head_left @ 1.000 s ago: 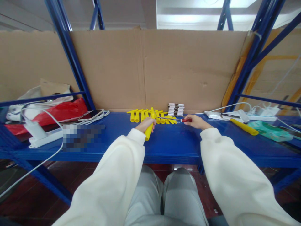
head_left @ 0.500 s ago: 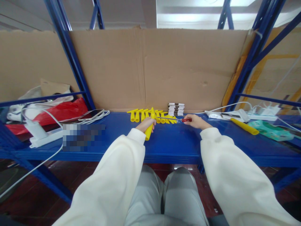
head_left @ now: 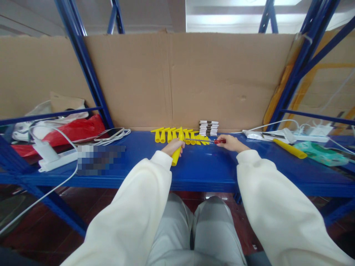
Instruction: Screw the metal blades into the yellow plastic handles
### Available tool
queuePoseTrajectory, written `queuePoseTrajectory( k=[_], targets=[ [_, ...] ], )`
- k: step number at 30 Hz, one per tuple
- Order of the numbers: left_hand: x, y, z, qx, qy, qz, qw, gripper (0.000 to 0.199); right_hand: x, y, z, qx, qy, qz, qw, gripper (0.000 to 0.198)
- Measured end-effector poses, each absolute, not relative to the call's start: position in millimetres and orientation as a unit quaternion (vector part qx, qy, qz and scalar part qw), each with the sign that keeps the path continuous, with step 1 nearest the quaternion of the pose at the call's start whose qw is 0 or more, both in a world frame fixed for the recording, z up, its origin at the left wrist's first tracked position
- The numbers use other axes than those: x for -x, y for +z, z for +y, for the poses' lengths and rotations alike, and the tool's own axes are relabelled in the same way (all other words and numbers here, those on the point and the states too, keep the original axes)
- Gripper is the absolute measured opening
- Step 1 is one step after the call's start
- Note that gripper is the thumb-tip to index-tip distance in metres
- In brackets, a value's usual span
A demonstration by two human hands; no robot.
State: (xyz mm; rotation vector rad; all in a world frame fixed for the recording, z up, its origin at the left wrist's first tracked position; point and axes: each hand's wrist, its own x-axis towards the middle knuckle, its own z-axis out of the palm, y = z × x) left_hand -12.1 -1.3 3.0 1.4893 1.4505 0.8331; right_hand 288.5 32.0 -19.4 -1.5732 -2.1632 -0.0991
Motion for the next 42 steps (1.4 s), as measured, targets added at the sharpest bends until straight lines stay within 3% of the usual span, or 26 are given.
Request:
queuePoseTrajectory(
  k=[8, 27, 33, 42],
  targets=[
    [11.1, 3.0, -4.1, -0.608, 0.326, 0.587, 0.424, 0.018, -271.3, -12.5, 18.6, 0.607, -0.033, -0.765, 0.215, 0.011],
    [11.2, 2.5, -3.3, -0.629, 0.317, 0.581, 0.408, 0.008, -254.1, -4.8, 6.2, 0.652, -0.079, -0.739, 0.151, 0.013],
    [8.9, 4.2, -4.9, -0.617, 0.321, 0.591, 0.409, 0.014, -254.9, -6.1, 6.7, 0.641, -0.095, -0.747, 0.146, 0.009],
    [9.7, 4.8, -6.3, -0.626, 0.317, 0.587, 0.404, 0.009, -251.9, -5.4, 3.7, 0.653, -0.078, -0.741, 0.14, 0.016]
  ],
)
